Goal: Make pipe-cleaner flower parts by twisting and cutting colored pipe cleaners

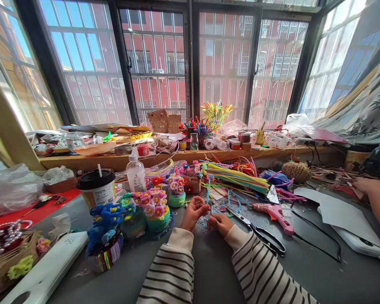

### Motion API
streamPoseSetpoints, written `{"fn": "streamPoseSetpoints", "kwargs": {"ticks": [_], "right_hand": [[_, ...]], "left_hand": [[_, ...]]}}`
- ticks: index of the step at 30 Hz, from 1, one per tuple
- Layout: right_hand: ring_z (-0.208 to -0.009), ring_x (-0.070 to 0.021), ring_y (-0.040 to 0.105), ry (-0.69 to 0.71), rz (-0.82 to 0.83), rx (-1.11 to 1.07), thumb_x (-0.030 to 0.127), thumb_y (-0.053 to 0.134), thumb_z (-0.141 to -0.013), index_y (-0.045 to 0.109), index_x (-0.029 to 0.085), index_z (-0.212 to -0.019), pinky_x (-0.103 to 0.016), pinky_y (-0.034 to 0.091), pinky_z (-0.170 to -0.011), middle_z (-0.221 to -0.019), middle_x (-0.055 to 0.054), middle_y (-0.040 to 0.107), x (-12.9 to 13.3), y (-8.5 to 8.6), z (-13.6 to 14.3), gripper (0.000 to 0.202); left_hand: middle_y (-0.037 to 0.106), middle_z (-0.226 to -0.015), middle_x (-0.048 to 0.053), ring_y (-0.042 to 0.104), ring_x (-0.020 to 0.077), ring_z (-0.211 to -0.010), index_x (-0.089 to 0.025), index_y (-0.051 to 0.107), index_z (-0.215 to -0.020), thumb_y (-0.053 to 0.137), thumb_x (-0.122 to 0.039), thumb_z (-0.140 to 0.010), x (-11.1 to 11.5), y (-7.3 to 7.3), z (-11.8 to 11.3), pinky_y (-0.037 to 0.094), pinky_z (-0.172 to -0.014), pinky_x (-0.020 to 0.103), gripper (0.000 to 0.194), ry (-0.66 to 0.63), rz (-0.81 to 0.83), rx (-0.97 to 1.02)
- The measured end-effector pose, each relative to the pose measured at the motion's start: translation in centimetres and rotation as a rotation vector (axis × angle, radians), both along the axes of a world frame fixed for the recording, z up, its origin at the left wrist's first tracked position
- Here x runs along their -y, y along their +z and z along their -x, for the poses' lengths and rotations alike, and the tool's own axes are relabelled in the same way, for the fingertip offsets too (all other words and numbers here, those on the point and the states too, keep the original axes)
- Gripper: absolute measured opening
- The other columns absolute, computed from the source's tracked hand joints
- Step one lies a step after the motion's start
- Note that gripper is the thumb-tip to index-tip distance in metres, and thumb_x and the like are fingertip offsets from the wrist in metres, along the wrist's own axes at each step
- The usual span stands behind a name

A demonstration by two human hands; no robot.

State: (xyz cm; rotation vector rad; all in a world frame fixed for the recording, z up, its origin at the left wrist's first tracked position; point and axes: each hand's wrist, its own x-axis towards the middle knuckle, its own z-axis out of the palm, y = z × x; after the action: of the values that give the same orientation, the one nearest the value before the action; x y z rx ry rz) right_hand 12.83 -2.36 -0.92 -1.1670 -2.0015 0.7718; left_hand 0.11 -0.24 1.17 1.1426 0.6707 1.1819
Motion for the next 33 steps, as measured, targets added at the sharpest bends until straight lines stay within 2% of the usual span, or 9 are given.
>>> {"fn": "streamPoseSetpoints", "kwargs": {"ticks": [8,12,15,21,28,33], "right_hand": [[-0.036,-0.0059,0.028,0.120,0.074,0.008,0.070,0.017,-0.060,0.056,0.012,-0.045,-0.021,0.021,-0.039,-0.035,0.003,0.029,-0.4,0.1,-1.2,0.071],[-0.035,-0.0061,0.032,0.073,0.047,-0.039,0.067,0.025,-0.062,0.053,0.013,-0.040,-0.021,0.024,-0.039,-0.035,0.002,0.037,0.0,0.5,-1.1,0.065],[-0.037,-0.0077,0.038,0.013,0.036,-0.067,0.064,0.031,-0.062,0.050,0.014,-0.036,-0.021,0.028,-0.041,-0.036,0.000,0.044,0.1,0.6,-0.8,0.060],[-0.037,-0.0071,0.037,-0.068,-0.045,-0.022,0.066,0.030,-0.060,0.047,0.014,-0.035,-0.020,0.028,-0.040,-0.035,0.000,0.043,0.1,0.3,-0.6,0.060],[-0.036,-0.0066,0.037,0.002,-0.004,-0.008,0.069,0.022,-0.061,0.048,0.013,-0.038,-0.019,0.029,-0.039,-0.037,0.000,0.044,0.3,0.3,-0.6,0.065],[-0.035,-0.0064,0.037,-0.011,0.004,-0.040,0.068,0.027,-0.060,0.046,0.014,-0.035,-0.019,0.028,-0.037,-0.035,0.000,0.043,0.2,0.2,-0.4,0.063]], "left_hand": [[0.054,-0.052,-0.006,0.042,0.0054,-0.040,-0.020,0.033,-0.070,0.063,-0.034,-0.051,-0.1,0.1,0.0,0.030,-0.043,0.017,0.039,-0.077,-0.037,-0.115],[0.053,-0.050,-0.006,0.037,0.0033,-0.036,-0.019,0.031,-0.071,0.064,-0.033,-0.051,-0.2,-0.1,-0.1,0.026,-0.040,0.016,0.041,-0.149,-0.042,-0.116],[0.054,-0.050,-0.005,0.034,0.0022,-0.035,-0.018,0.033,-0.071,0.064,-0.033,-0.051,-0.3,-0.1,-0.1,0.023,-0.039,0.016,0.039,-0.151,-0.025,-0.113],[0.052,-0.052,-0.005,0.036,0.0025,-0.039,-0.015,0.042,-0.070,0.063,-0.031,-0.053,-0.2,-0.1,0.1,0.025,-0.041,0.016,0.031,-0.153,0.006,-0.120],[0.052,-0.051,-0.004,0.040,0.0048,-0.043,-0.016,0.041,-0.059,0.062,-0.031,-0.055,0.0,-0.1,0.3,0.027,-0.045,0.018,0.026,-0.267,0.029,-0.148],[0.050,-0.051,-0.004,0.039,0.0044,-0.043,-0.016,0.040,-0.059,0.061,-0.030,-0.057,0.2,0.0,0.4,0.028,-0.046,0.018,0.025,-0.265,0.054,-0.094]]}}
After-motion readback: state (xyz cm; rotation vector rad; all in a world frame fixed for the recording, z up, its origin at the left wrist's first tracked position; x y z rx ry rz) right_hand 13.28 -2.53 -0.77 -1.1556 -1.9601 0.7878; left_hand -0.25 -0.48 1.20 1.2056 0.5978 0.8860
